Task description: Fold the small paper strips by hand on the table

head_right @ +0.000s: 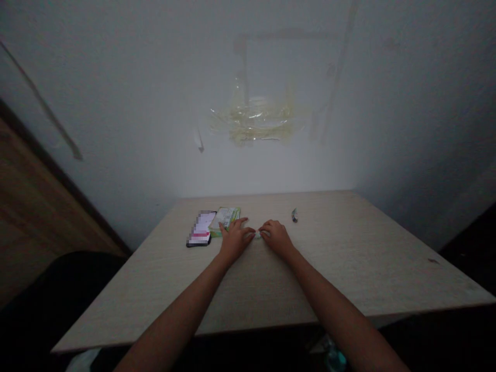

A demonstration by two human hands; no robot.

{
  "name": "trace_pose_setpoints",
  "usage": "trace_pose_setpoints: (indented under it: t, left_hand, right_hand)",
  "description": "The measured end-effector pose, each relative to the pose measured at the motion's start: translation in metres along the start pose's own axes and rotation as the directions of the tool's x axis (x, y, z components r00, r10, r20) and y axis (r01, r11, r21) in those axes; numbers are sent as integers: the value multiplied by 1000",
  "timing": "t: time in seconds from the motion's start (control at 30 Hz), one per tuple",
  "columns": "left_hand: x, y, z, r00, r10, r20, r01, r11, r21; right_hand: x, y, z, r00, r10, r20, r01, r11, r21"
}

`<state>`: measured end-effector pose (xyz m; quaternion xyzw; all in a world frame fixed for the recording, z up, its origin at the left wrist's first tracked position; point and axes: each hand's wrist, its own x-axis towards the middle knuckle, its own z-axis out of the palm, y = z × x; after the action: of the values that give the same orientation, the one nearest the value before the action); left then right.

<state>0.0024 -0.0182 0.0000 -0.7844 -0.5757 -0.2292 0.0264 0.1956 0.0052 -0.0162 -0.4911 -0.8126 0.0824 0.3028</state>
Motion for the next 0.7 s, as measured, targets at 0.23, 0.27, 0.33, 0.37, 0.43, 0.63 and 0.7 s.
trace_pose_setpoints:
  t: [0.23, 0.27, 0.33, 0.37, 0.43, 0.63, 0.7]
  left_hand:
    - [0, -1, -5, 998, 17, 53, -19, 999, 41]
    - [0, -2, -5, 998, 27, 58, -30, 998, 54]
    - [0, -3, -7, 997, 46, 66, -51, 996, 77]
    - [1, -4, -7, 996, 56, 72, -62, 994, 87]
    - [1, -5, -8, 994, 69, 84, -77, 992, 99]
    - [1, -6, -9, 993, -10, 120, 6, 999, 34]
    - [3, -4, -8, 993, -58, 107, 58, 998, 1]
  right_hand:
    - [1, -1, -1, 1000, 2, -3, -2, 1000, 9]
    - [1, -1, -2, 1000, -1, -3, 1, 1000, 7]
    - [2, -1, -2, 1000, -6, -3, 6, 1000, 9]
    - [2, 0, -2, 1000, -7, -4, 7, 1000, 13]
    - [2, 3, -2, 1000, -5, -1, 5, 1000, 26]
    - [2, 11, 3, 999, 53, -8, -52, 995, 88]
    - [2, 11, 4, 997, 79, -17, -77, 992, 98]
